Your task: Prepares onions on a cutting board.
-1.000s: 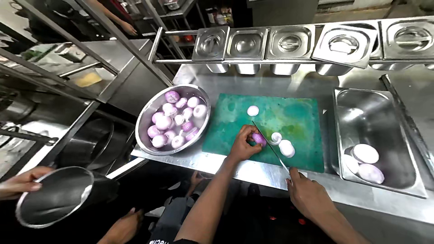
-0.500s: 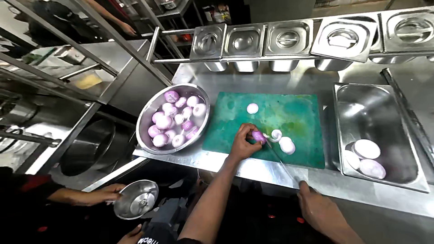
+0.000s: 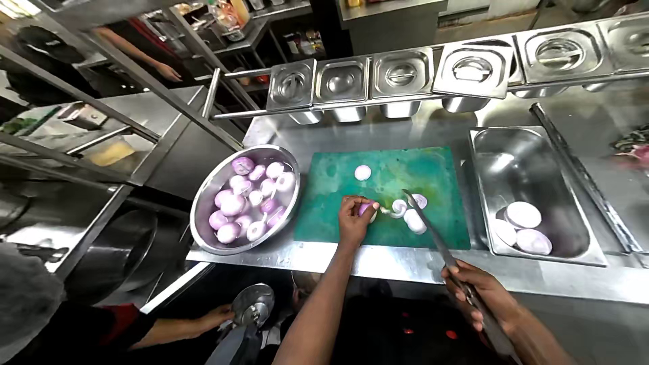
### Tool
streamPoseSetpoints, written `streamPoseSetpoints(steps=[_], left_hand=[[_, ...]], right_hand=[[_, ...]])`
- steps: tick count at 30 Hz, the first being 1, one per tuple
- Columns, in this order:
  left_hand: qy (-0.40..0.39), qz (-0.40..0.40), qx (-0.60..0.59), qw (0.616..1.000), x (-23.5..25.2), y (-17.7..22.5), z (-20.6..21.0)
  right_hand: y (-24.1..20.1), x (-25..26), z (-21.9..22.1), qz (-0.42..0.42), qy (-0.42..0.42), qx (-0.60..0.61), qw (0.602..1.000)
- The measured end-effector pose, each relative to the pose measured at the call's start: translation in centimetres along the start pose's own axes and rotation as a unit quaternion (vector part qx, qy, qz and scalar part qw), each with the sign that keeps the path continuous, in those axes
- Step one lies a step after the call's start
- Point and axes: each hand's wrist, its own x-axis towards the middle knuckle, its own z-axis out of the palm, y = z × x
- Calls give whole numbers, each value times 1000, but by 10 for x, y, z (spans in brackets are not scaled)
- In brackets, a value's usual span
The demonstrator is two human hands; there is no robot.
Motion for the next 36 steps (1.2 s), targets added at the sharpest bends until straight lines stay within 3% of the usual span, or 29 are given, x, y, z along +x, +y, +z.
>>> streamPoseSetpoints(steps=[4,6,7,10,11,13,17,21,24,31,36], left_hand=[[-47,5,-21,999,-4,-7,-12],[-87,2,-40,995,-5,-10,-17],[-103,0,-45,994,-5,-10,-19],[-130,-7,-42,991,-6,-9,-25],[-129,-11,-37,991,-5,-8,-25],[-127,-16,-30,991,-5,-8,-26],[-121,-40,-15,992,-5,-5,-25],[-124,-33,25,991,1,-3,-24],[-133,-20,44,990,4,-1,-24],[-132,-16,38,990,3,-1,-24],[-117,-5,35,993,-2,-4,-23]], right_hand=[[-3,9,26,-21,62,-63,996],[-6,15,36,-22,105,-214,971],[-6,20,41,-15,127,-338,932],[-2,34,60,35,167,-671,722],[0,37,66,48,174,-716,674],[4,40,74,60,175,-764,618],[9,39,78,47,188,-793,578],[13,35,81,-55,223,-822,521],[13,34,83,-68,222,-841,489],[17,32,83,-86,222,-853,465],[0,46,100,3,193,-841,505]])
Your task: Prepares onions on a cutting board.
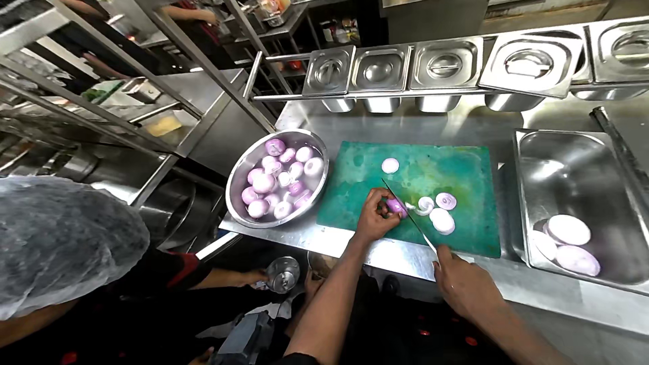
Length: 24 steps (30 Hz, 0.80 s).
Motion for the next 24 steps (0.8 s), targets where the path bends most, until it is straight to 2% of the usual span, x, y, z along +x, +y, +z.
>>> streamPoseSetpoints(steps=[3,8,13,17,20,22,23,24], left_hand=[[11,12,-1,1000,-2,-1,2],[20,24,-2,999,-1,-2,2],[26,32,-9,999,0,-3,3],[27,28,15,999,1,-4,4],[69,41,51,995,2,-6,7],[112,56,4,992,4,-3,13],[122,55,-28,991,4,2,15],[125,43,-50,990,2,7,17]], right_hand=[[-11,22,-13,2,-40,1,999],[-15,38,-15,-1,-44,-16,999],[29,-12,19,24,-84,13,996],[65,-48,56,22,-29,31,999],[67,-43,55,12,-8,128,992],[67,-31,45,11,-81,281,956],[66,-25,42,9,-125,396,910],[64,-22,41,15,-164,512,843]])
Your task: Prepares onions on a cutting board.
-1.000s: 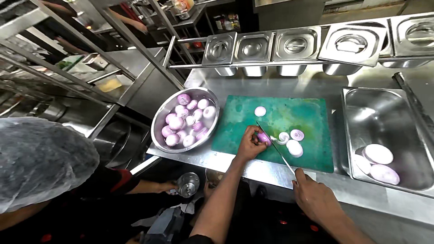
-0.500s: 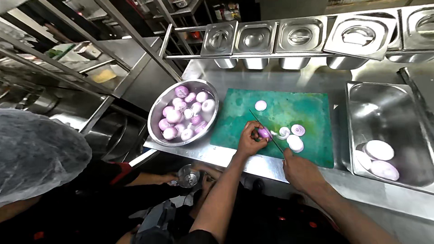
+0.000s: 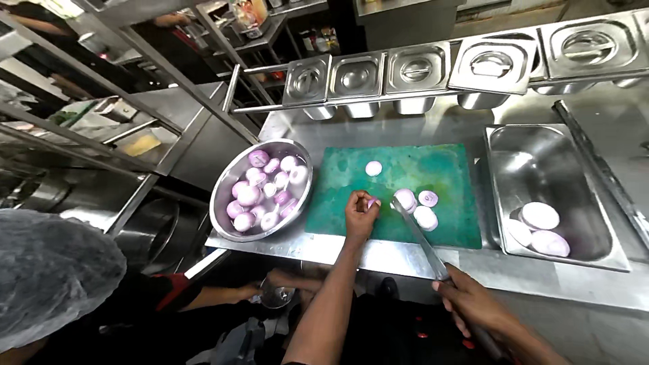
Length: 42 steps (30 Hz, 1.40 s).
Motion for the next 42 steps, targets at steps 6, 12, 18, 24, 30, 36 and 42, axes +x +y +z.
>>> streamPoseSetpoints(steps=[6,12,18,24,30,36,42], left_hand=[[-41,-6,16,999,0,-2,-8],[-110,-23,-1,994,1,-6,-26],[-124,-51,-17,991,6,-10,-38],[-139,-50,19,989,12,-9,-41],[-140,-42,38,989,14,-8,-40],[-129,-26,52,990,14,-8,-37],[-108,-23,48,993,10,-11,-36]], right_hand=[[-16,10,7,6,18,-100,995],[-40,17,22,14,98,-368,925],[-51,20,32,18,105,-433,895],[-57,18,37,-34,182,-478,859],[-60,18,41,-48,189,-513,836],[-63,20,41,-50,189,-513,836],[-100,50,39,-5,119,-500,858]])
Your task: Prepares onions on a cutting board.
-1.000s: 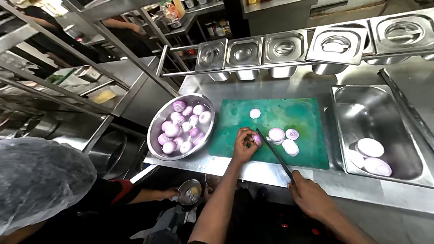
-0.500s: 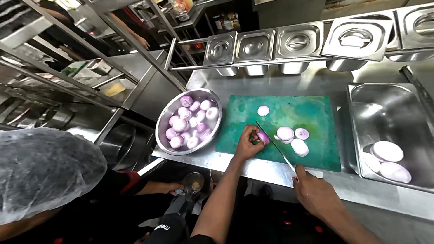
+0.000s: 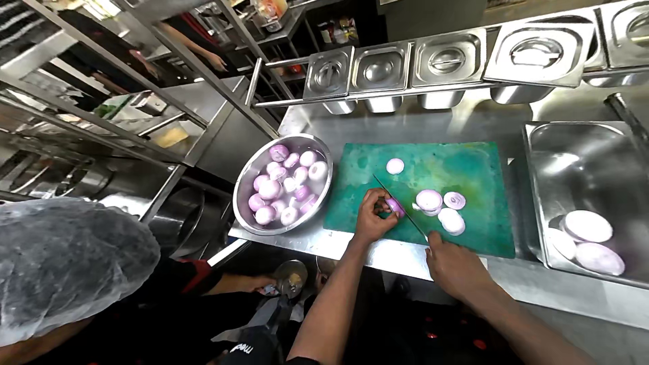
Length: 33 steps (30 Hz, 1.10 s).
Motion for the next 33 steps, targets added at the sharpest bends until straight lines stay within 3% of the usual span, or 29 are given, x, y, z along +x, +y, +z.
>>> streamPoseSetpoints(steps=[5,9,14,19,23,33], left_hand=[[7,0,-10,1000,0,0,-1],[6,-5,-18,1000,1,-2,-1],[12,-24,-25,999,0,-1,0],[7,-18,-25,1000,0,-3,1],[4,-9,-21,1000,-1,-4,0],[7,12,-12,1000,0,-6,1]], right_hand=[[-3,10,-1,2,0,-15,1000],[27,-26,34,28,-28,1,999],[65,-62,89,-12,136,-21,990],[40,-46,56,-14,169,13,985],[20,-33,27,-7,102,-6,995],[12,-31,21,-3,83,-34,996]])
